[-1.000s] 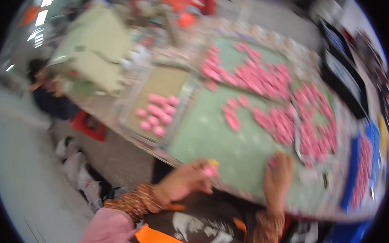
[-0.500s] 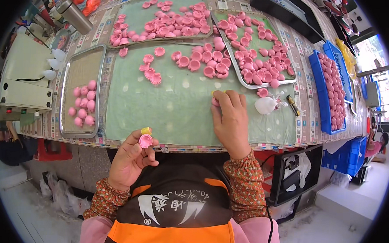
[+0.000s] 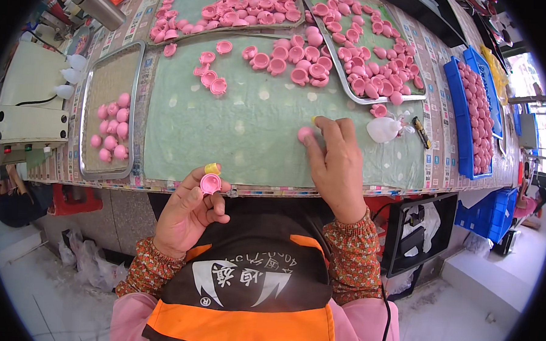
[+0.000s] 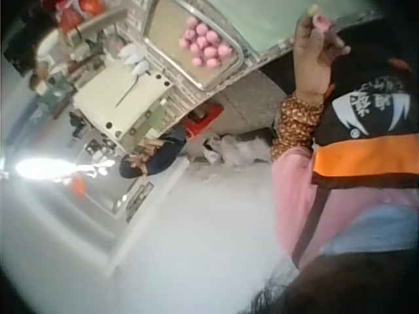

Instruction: The person applies glue to toy shell pieces using a squeeze bottle, inserts components inside to assemble the toy figures by hand, and places the assembled toys onto a metal tray.

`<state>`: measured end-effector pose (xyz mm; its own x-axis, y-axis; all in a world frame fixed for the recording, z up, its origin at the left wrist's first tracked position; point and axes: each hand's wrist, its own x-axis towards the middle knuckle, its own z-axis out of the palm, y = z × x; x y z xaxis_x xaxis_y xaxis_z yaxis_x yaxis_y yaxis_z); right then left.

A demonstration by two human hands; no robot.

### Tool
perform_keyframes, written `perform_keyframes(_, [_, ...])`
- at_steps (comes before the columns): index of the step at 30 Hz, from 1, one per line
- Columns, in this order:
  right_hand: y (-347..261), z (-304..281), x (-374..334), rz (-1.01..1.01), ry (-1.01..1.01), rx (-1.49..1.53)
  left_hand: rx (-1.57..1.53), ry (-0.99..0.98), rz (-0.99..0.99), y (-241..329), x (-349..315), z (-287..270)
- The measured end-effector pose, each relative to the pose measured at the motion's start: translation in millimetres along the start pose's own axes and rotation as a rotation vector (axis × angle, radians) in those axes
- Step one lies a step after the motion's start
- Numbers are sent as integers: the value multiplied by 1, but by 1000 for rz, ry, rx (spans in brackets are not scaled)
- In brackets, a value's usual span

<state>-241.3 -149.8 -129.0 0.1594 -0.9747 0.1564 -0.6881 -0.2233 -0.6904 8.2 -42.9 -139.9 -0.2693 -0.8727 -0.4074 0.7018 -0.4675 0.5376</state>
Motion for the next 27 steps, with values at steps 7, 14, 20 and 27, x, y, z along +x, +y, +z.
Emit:
perform_keyframes(7, [1,9,-4,-110,40,-166,-109,-17,-13,-7,5,2])
perform_keyframes(14, [-7,18,-3,-67,73,-175,-162,-20,-33,-10,8,7])
perform_keyframes(20, [-47,26,-39,-77,-150,440,-171,-47,-45,-16,9,4])
perform_keyframes(27, [-59,37,-55,-179,-174,508,-189,-46,-37,-18,5,12])
